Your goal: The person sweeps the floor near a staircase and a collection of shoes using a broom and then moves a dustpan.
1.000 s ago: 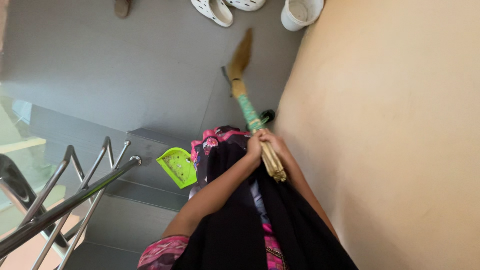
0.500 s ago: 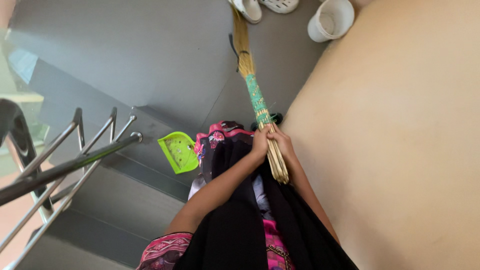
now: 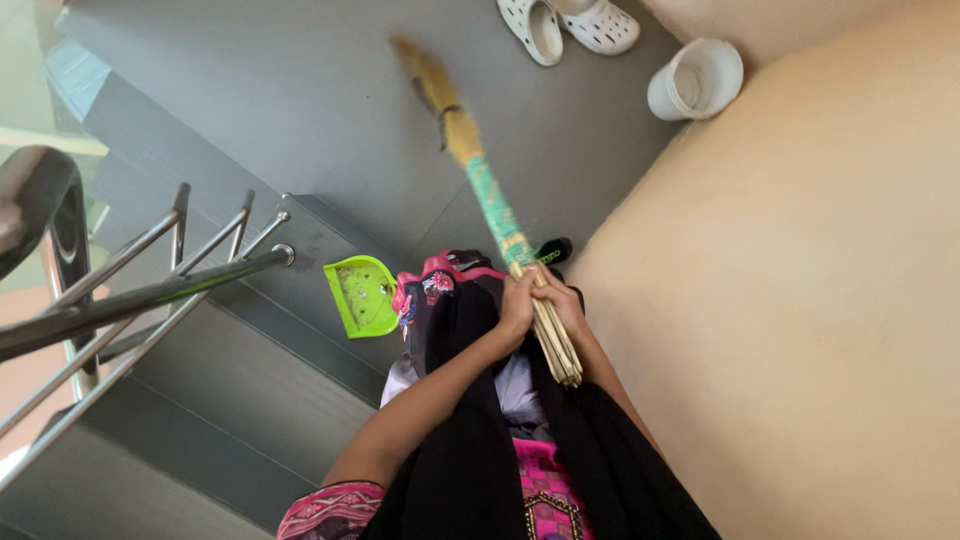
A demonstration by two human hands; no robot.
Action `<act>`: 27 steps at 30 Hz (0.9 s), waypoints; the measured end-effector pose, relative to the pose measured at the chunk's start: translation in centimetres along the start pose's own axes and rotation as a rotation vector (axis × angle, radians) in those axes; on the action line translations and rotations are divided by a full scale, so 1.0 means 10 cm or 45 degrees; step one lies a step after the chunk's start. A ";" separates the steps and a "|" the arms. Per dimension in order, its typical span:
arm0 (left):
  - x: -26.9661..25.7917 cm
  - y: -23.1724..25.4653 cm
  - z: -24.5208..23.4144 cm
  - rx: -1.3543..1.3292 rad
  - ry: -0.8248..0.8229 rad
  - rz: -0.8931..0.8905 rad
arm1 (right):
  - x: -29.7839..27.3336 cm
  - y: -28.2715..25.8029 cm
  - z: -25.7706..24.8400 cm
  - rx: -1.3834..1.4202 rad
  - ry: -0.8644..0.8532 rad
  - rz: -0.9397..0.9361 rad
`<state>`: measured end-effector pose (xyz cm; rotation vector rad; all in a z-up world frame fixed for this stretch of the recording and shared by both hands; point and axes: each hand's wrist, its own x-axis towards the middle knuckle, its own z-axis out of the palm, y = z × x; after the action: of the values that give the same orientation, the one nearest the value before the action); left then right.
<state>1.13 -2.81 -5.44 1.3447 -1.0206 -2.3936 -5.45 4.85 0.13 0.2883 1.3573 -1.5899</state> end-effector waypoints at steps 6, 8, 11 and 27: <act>0.64 -0.02 0.08 0.078 0.069 -0.225 | 0.57 -0.10 -0.03 -0.157 0.157 -0.106; 0.74 0.02 0.14 0.003 0.104 -0.309 | 0.75 -0.18 -0.07 -0.216 0.150 0.038; 0.79 0.02 0.25 -0.138 0.138 -0.280 | 0.90 -0.37 -0.13 -0.266 0.028 0.190; 1.45 0.53 1.39 -0.327 0.144 -0.185 | 1.60 -1.70 -0.36 -0.811 -0.045 -0.015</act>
<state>-19.08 -7.33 -6.94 1.4813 -0.5812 -2.4160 -27.83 -2.19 -1.96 -0.1350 1.7534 -1.0880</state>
